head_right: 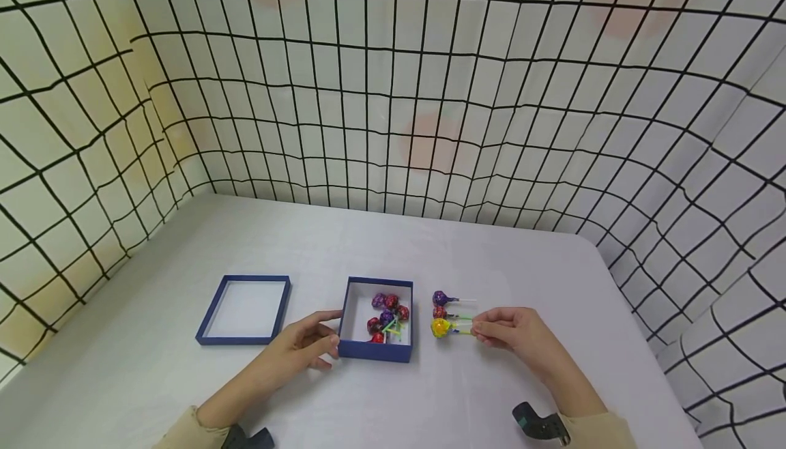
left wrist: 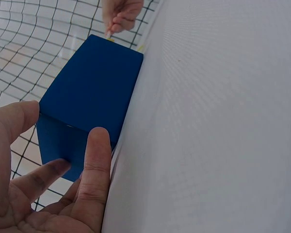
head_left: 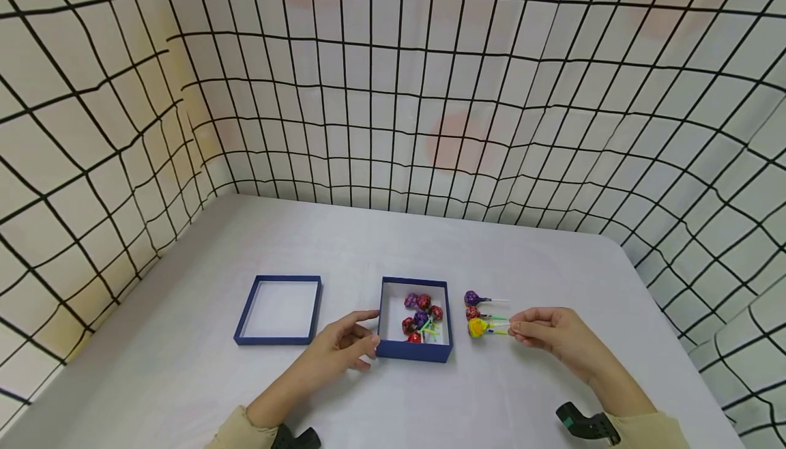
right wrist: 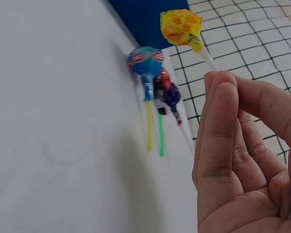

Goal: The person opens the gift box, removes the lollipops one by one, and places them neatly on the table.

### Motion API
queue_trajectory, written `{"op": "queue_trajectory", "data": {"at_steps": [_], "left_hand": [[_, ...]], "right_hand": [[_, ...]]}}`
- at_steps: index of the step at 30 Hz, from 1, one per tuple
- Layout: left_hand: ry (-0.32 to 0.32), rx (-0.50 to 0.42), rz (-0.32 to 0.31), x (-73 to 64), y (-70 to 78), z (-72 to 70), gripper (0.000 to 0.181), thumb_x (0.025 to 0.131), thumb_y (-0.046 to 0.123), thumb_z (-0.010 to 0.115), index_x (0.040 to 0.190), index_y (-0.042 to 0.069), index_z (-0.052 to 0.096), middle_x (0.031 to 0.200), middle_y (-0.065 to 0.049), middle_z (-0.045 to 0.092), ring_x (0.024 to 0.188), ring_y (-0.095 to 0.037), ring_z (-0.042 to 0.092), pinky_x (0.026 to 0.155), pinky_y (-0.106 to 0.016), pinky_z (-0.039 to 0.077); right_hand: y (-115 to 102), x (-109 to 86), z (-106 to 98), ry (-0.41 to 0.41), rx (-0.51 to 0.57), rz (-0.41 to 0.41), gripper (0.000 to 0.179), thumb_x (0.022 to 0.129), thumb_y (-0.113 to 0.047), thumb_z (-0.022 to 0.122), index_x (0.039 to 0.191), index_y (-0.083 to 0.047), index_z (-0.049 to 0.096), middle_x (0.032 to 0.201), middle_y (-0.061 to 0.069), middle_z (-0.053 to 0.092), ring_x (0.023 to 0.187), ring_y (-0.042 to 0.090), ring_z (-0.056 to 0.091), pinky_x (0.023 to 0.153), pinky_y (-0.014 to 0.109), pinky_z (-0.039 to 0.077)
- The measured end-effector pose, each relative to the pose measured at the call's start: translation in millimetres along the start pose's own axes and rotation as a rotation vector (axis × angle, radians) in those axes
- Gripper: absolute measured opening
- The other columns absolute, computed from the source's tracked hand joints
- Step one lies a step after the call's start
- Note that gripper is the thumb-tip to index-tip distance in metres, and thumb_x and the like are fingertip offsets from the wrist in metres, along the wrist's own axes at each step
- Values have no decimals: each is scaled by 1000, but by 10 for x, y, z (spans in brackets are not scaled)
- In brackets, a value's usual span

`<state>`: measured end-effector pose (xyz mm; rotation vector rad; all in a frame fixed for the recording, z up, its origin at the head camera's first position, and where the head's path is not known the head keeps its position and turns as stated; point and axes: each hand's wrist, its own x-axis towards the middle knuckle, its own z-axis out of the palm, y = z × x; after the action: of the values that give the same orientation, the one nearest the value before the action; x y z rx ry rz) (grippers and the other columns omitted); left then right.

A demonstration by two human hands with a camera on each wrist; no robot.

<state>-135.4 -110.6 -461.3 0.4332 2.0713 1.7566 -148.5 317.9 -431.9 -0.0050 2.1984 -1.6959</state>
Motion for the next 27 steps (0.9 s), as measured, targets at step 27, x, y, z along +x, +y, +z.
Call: {"op": "queue_trajectory", "data": {"at_steps": [27], "left_hand": [[-3, 5, -4, -4, 13, 2, 60, 109, 27, 66, 160, 3, 46, 117, -18, 70, 98, -23, 72, 81, -30, 68]], "right_hand": [[195, -101, 13, -12, -316, -16, 33, 99, -24, 79, 116, 4, 75, 93, 6, 77, 79, 10, 68, 68, 25, 63]]}}
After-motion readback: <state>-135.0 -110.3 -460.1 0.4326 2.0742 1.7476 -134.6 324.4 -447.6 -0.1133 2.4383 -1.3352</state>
